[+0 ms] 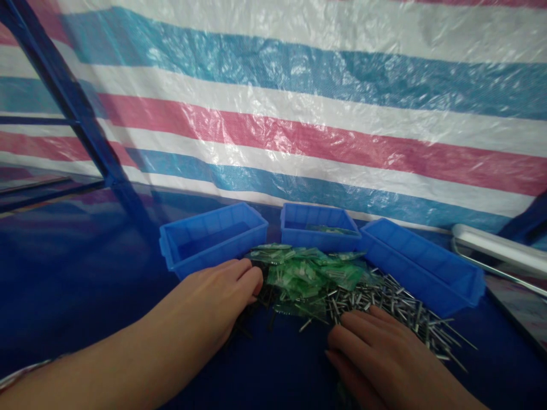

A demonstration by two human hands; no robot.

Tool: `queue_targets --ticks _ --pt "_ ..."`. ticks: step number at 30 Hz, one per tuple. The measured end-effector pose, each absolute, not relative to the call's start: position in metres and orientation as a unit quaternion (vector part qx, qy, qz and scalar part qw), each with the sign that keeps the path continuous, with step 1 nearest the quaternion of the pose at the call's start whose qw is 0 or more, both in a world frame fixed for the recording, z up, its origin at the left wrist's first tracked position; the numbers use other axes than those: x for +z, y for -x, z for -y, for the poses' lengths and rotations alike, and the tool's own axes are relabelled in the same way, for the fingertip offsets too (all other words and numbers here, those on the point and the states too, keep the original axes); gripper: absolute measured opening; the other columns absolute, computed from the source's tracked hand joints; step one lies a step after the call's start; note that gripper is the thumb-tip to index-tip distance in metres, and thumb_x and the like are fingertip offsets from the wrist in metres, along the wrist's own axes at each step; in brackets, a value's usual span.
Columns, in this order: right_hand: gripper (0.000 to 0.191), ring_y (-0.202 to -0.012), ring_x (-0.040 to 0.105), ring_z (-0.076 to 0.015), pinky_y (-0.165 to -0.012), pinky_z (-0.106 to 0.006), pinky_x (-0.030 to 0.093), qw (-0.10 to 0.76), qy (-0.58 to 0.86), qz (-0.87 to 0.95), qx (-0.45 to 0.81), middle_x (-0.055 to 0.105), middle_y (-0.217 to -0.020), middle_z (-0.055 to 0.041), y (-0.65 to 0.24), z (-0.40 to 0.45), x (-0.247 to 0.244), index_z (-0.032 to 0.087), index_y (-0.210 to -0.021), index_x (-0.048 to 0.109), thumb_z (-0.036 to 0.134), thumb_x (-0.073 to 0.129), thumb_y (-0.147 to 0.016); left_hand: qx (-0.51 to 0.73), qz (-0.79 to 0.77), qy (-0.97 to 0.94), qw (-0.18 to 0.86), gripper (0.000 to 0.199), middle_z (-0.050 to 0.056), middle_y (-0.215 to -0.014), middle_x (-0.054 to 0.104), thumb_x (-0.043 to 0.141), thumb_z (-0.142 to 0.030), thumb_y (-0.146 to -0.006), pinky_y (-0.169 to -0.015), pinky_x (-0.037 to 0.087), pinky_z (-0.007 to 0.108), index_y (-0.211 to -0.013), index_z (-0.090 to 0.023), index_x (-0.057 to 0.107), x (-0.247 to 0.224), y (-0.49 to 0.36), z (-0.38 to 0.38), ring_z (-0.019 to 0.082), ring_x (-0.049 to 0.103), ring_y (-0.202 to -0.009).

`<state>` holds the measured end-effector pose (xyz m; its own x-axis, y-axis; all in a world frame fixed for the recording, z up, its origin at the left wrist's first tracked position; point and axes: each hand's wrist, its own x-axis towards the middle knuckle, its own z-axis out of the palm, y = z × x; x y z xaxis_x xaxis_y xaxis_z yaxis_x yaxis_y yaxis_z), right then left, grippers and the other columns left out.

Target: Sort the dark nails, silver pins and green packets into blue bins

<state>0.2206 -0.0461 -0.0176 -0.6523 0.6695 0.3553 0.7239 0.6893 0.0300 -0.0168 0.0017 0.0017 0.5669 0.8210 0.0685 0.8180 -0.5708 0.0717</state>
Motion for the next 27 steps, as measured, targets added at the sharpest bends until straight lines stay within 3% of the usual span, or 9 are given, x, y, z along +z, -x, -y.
queue_targets --ticks 8,12,17,22,27 --pt "0.015 -0.064 0.061 -0.0134 -0.065 -0.025 0.045 0.163 0.395 0.9 -0.086 0.065 -0.071 0.0029 -0.221 0.046 -0.017 0.022 -0.076 0.057 0.008 0.06 -0.074 0.116 -0.37 -0.919 -0.076 0.028 0.007 -0.082 0.061 0.042 0.003 -0.076 -0.069 0.047 0.042 -0.085 -0.015 0.061 0.009 0.016 0.003 0.025 0.056 -0.073" --pt "0.015 -0.062 0.06 -0.0131 -0.062 -0.024 0.045 0.16 0.392 0.902 -0.082 0.065 -0.07 0.0035 -0.222 0.046 -0.018 0.022 -0.075 0.057 0.008 0.062 -0.073 0.19 -0.316 -0.924 -0.101 0.031 0.006 -0.086 0.061 0.032 0.0 -0.088 -0.073 0.043 0.039 -0.09 -0.016 0.058 0.004 0.016 0.005 0.024 0.054 -0.077" --pt "0.008 -0.058 0.059 -0.0126 -0.059 -0.023 0.043 0.187 0.383 0.9 -0.091 0.063 -0.066 0.0031 -0.221 0.046 -0.021 0.022 -0.075 0.056 0.018 0.06 -0.081 0.218 -0.241 -0.945 -0.043 0.036 0.002 -0.082 0.06 0.022 -0.015 -0.102 -0.071 0.038 0.031 -0.09 -0.018 0.056 0.002 0.012 0.012 0.018 0.052 -0.074" --pt "0.036 -0.058 0.059 -0.0131 -0.06 -0.026 0.042 0.249 0.351 0.89 -0.151 0.062 -0.062 0.0021 -0.218 0.046 -0.015 0.021 -0.08 0.058 0.033 0.029 -0.098 0.2 -0.198 -0.96 0.007 0.034 0.002 -0.092 0.061 0.02 -0.015 -0.102 -0.085 0.039 0.028 -0.1 -0.02 0.053 0.0 0.012 0.02 0.016 0.055 -0.085" --pt "0.05 -0.051 0.055 -0.011 -0.056 -0.026 0.038 0.281 0.319 0.887 -0.182 0.059 -0.054 0.0038 -0.211 0.053 -0.009 0.023 -0.074 0.059 0.029 0.017 -0.1 0.222 -0.187 -0.955 0.055 0.027 0.0 -0.092 0.063 0.032 -0.008 -0.097 -0.092 0.04 0.026 -0.102 -0.022 0.054 -0.002 0.013 0.027 0.014 0.057 -0.087"
